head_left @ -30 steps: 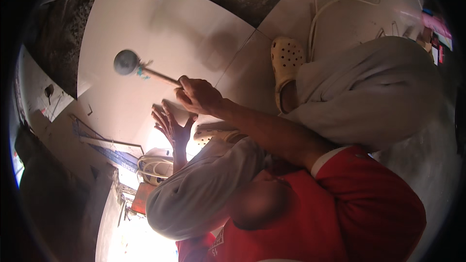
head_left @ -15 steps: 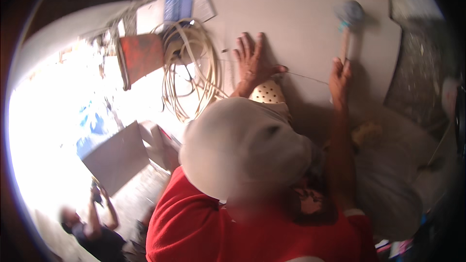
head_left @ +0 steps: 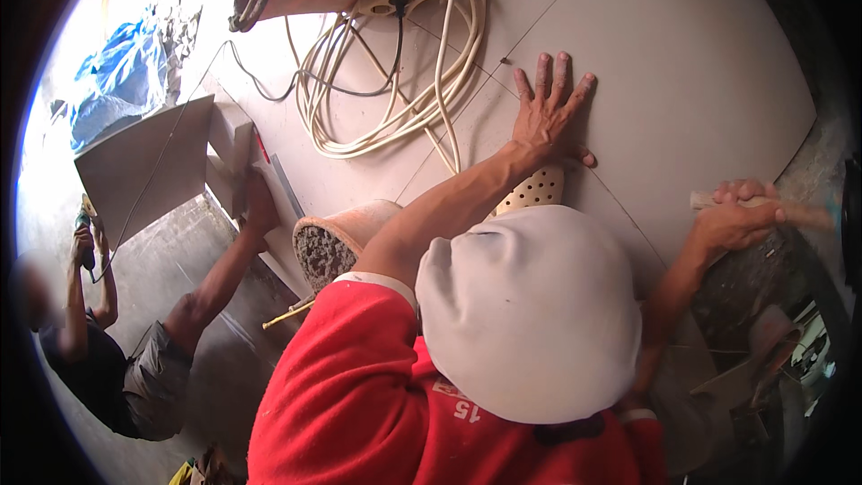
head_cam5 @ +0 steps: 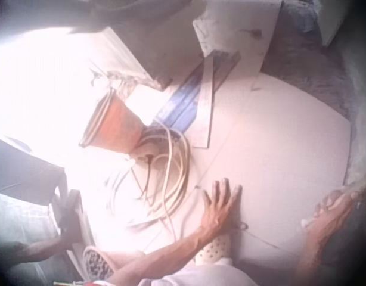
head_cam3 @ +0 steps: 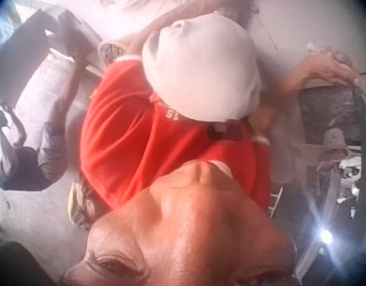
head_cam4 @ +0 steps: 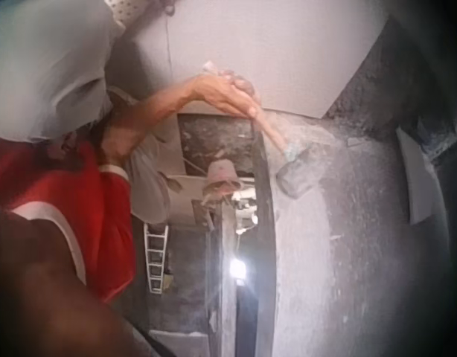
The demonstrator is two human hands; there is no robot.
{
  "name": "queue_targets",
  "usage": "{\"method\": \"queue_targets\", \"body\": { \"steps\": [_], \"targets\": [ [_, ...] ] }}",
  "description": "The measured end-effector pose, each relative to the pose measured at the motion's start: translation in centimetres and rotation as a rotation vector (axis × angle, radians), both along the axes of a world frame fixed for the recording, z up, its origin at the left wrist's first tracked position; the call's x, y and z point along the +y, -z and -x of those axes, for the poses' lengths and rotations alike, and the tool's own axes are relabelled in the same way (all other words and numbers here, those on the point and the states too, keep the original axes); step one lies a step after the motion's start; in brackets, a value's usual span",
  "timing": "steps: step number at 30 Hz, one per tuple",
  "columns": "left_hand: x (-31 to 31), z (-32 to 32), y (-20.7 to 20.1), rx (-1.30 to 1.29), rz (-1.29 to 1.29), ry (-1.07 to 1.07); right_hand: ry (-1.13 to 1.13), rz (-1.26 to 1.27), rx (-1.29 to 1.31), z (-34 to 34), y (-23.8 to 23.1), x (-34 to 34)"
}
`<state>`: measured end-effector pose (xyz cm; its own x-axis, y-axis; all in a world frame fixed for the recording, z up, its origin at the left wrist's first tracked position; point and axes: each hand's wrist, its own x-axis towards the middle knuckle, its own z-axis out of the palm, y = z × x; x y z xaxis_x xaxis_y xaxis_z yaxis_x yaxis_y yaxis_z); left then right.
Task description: The person places a large tile on the floor, taps it with a rubber mallet to seat it, and inserts plastic tile spacers between adjacent tiles. The person repeats this process for multiple tiles, adjusting positions and tapping them into place.
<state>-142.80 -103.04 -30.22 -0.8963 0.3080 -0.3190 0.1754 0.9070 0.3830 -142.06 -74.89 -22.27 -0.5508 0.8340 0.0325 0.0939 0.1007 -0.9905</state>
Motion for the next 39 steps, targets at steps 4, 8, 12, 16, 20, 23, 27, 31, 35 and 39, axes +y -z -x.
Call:
{"method": "queue_targets", "body": {
  "steps": [4, 8, 12, 16, 20, 23, 27, 31, 35, 39],
  "targets": [
    [-0.1, 0.1, 0.2, -0.014, -0.013, -0.005, -0.069, 0.070, -0.303, -0.9, 2.4, -4.4],
    [0.4, -0.5, 0.0, -0.012, -0.029, -0.002, -0.316, 0.154, -0.545, -0.9, 1.2, -2.3],
    [0.2, -0.6, 0.4, 0.046, 0.002, -0.015, -0.085, -0.173, -0.178, 0.0, 0.4, 0.6],
    [-0.1, 0.2, 0.4, 0.037, 0.030, 0.005, -0.042, -0.049, -0.227, -0.5, 1.7, -2.7],
    [0.1, 0.4, -0.3, -0.003, 0.031, 0.009, -0.239, 0.320, -0.440, 0.2, 0.0, -2.8],
    [0.2, 0.1, -0.4, 0.045, -0.005, -0.020, -0.182, -0.021, -0.107, 2.0, -1.9, 2.2],
    [0.1, 0.3, -0.1, -0.010, -0.006, -0.016, 0.004, -0.441, -0.163, 0.7, 0.6, 2.1],
    [0.1, 0.7, 0.0, 0.004, 0.041, -0.012, -0.261, 0.199, -0.405, -1.8, 0.0, -4.1],
    [0.3, 0.6, -0.6, 0.020, 0.029, 0.019, -0.144, 0.107, -0.160, 1.8, -6.3, -4.4],
    [0.8, 1.2, -0.4, -0.018, 0.120, 0.018, -0.035, 0.274, -0.113, 2.7, -3.6, -5.7]
  ]
}}
